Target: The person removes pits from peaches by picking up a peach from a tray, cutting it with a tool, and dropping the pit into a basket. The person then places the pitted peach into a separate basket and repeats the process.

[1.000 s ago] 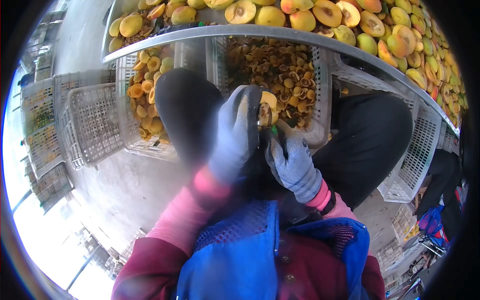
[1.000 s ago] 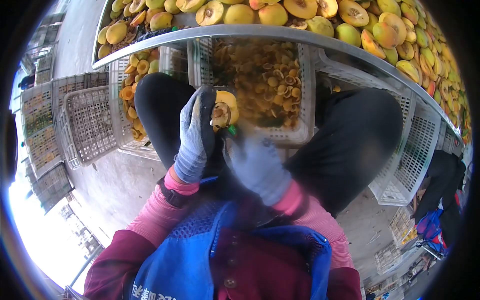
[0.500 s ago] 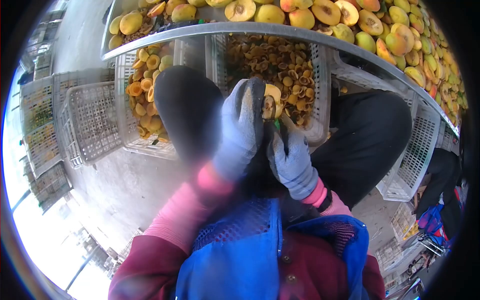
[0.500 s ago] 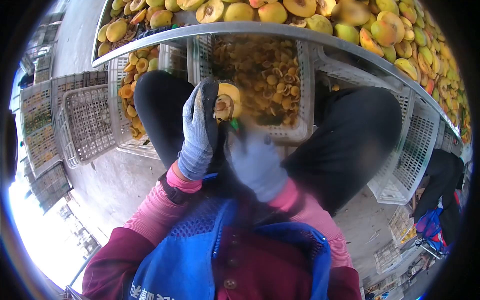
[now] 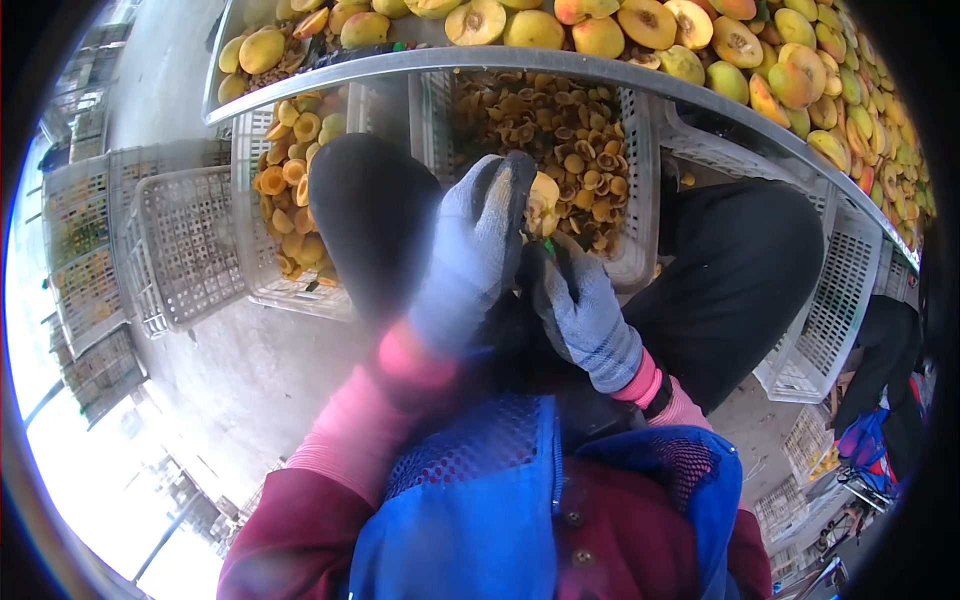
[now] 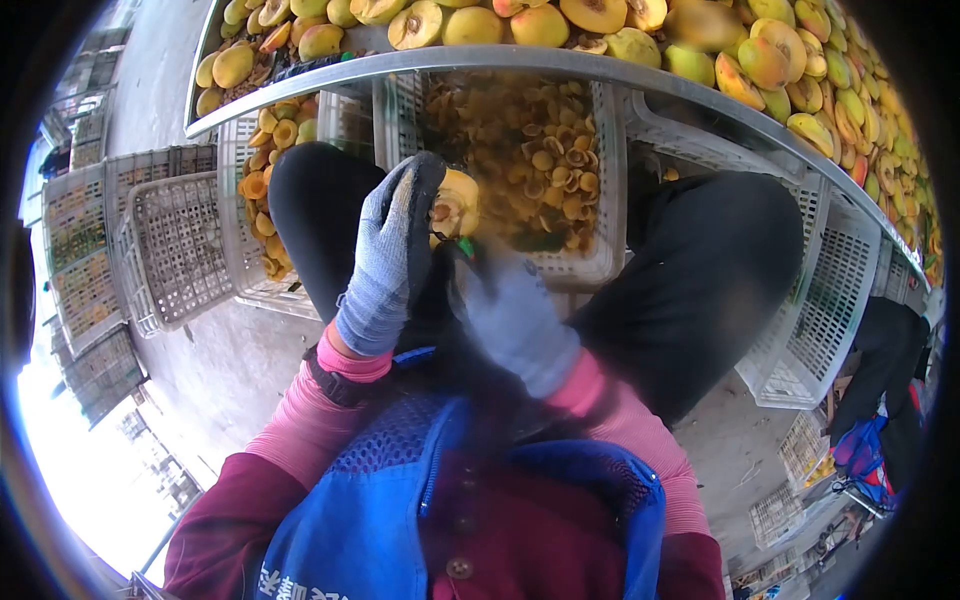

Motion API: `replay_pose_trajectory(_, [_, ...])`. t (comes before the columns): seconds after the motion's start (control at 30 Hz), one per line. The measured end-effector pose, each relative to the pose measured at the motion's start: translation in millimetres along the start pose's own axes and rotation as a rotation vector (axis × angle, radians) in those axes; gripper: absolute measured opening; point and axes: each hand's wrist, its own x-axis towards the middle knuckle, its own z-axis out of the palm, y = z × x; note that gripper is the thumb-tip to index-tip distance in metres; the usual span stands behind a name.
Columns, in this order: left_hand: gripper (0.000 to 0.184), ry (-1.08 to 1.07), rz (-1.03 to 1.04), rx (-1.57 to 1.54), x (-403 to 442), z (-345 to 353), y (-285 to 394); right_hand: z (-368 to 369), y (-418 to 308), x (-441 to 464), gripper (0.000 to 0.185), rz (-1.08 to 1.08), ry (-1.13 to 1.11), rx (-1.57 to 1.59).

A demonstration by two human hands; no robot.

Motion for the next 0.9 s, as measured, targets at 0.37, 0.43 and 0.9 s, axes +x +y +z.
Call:
replay_pose_trajectory(0.37, [0.026, -0.062, 0.042, 0.14, -2.0, -7.3, -9.4, -13.1, -17.3, 6.9, 0.025, 0.979, -0.338, 1.233])
replay_pose_trajectory(0.43, [0.022, -0.064, 0.186, 0.222, 0.2, -6.3, -7.9, -13.8, -13.9, 6.7, 0.03, 0.994, -0.403, 1.283])
replay_pose_trajectory(0.9, [0.042, 0.045, -0.422, -0.628, -2.9, 13.7, -24.8, 2.0, 24.3, 9.2, 0.051, 0.491, -0.947, 2.252])
